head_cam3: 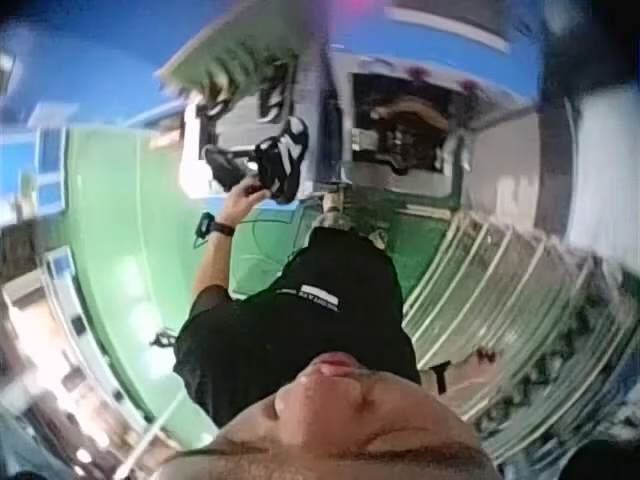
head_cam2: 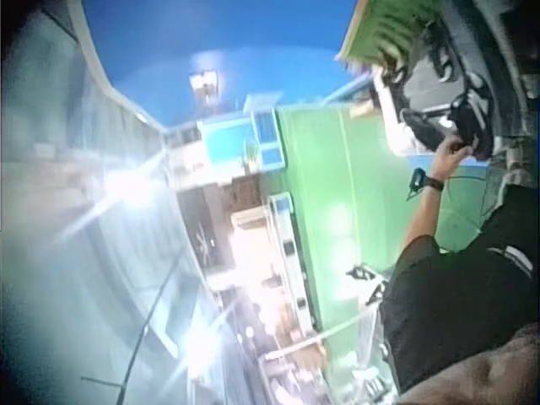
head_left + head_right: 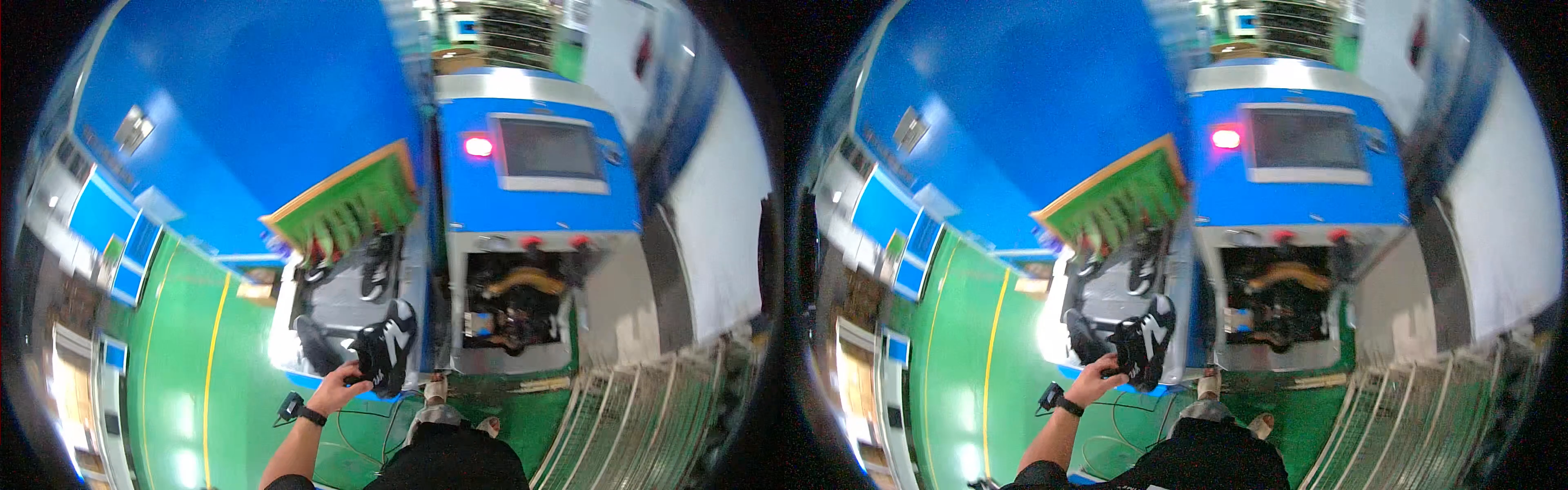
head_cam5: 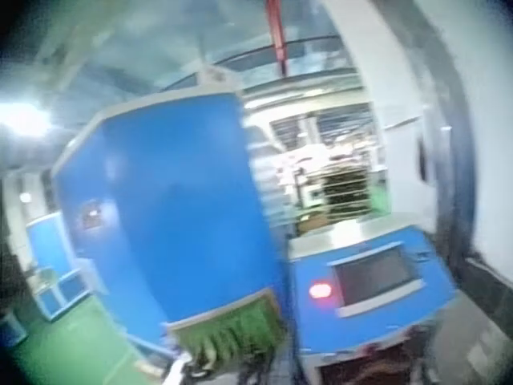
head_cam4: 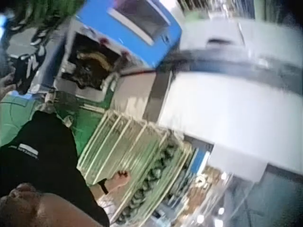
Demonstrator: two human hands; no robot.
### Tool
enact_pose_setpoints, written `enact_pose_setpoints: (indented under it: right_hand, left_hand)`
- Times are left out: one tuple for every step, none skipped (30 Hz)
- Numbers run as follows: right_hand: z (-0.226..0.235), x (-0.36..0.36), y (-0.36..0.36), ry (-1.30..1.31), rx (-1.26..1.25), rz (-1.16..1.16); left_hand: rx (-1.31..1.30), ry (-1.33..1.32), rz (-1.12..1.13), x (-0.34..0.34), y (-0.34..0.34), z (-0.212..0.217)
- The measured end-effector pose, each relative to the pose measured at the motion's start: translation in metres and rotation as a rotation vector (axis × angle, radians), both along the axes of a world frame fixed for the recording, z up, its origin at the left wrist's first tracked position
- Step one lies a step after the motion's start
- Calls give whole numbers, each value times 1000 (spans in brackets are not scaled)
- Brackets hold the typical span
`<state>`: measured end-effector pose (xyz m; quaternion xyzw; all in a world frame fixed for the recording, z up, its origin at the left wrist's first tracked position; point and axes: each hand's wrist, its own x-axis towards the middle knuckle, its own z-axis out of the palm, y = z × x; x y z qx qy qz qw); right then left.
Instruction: Operating an industrial shoe lasting and shaping machine to process sneaker components.
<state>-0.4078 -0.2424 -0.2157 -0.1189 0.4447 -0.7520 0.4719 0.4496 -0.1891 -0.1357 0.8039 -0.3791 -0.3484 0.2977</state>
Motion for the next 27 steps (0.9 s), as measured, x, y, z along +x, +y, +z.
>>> enact_pose_setpoints:
  right_hand:
    - [11, 39, -55, 254, -27, 127]
    - [21, 82, -101, 505, -67, 242]
    - [31, 126, -132, 758, -110, 341]
    - [39, 173, -163, 1001, -166, 447]
    - [46, 222, -185, 1246, -226, 540]
    - [49, 273, -206, 1478, -303, 635]
    - [64, 319, -218, 1730, -389, 696]
    - [75, 364, -224, 1738, -429, 719]
    - [90, 406, -226, 1808, -403, 783]
    - [106, 436, -224, 1887, -364, 837]
    - [119, 464, -220, 1889, -414, 874]
    - [130, 493, -214, 1625, -90, 978]
    - [134, 519, -212, 1342, 221, 1075]
    - [105, 514, -223, 1279, 95, 1119]
    - [84, 508, -242, 1447, 137, 1205]
    - [70, 512, -257, 1626, 166, 1287]
    - [65, 527, -260, 1630, 104, 1358]
    - [65, 538, -254, 1622, -32, 1325]
    - [66, 548, -250, 1601, -165, 1292]
    - [67, 558, -248, 1596, -212, 1346]
    - [69, 566, -246, 1620, -256, 1409]
    - [69, 573, -244, 1644, -294, 1458]
    - [67, 577, -246, 1638, -324, 1484]
    - [62, 581, -247, 1650, -382, 1545]
    - [60, 583, -248, 1667, -436, 1598]
    - [68, 588, -241, 1708, -455, 1601]
    - [58, 592, -242, 1677, -485, 1653]
  left_hand:
    - [24, -150, -7, 28, 19, -38]
    - [74, -334, 25, 52, 34, -74]
    - [136, -516, 39, 74, 46, -111]
    - [199, -533, 141, 94, 61, -155]
    - [388, -488, 203, 108, 59, -178]
    - [433, -376, 271, 123, 70, -200]
    - [430, -476, 253, 120, 66, -203]
    - [390, -401, 305, 129, 63, -203]
    - [355, -321, 367, 130, 65, -198]
    - [322, -331, 410, 122, 65, -190]
    - [295, -355, 468, 114, 73, -175]
    - [308, -305, 488, 101, 88, -163]
    - [305, -301, 481, 87, 112, -160]
    - [260, -316, 481, 68, 131, -149]
    - [221, -337, 485, 45, 153, -140]
    - [197, -348, 521, 23, 184, -137]
    - [172, -355, 555, -2, 212, -133]
    - [174, -362, 606, -28, 238, -118]
    - [202, -349, 673, -58, 268, -106]
    - [268, -367, 757, -92, 299, -97]
    - [332, -384, 832, -127, 330, -88]
    - [411, -379, 920, -157, 357, -74]
    - [486, -371, 1001, -185, 383, -60]
    - [522, -363, 1162, -221, 423, -56]
    - [552, -349, 1316, -255, 460, -55]
    - [572, -389, 1393, -276, 493, -42]
    - [668, -689, 1354, -325, 547, -35]
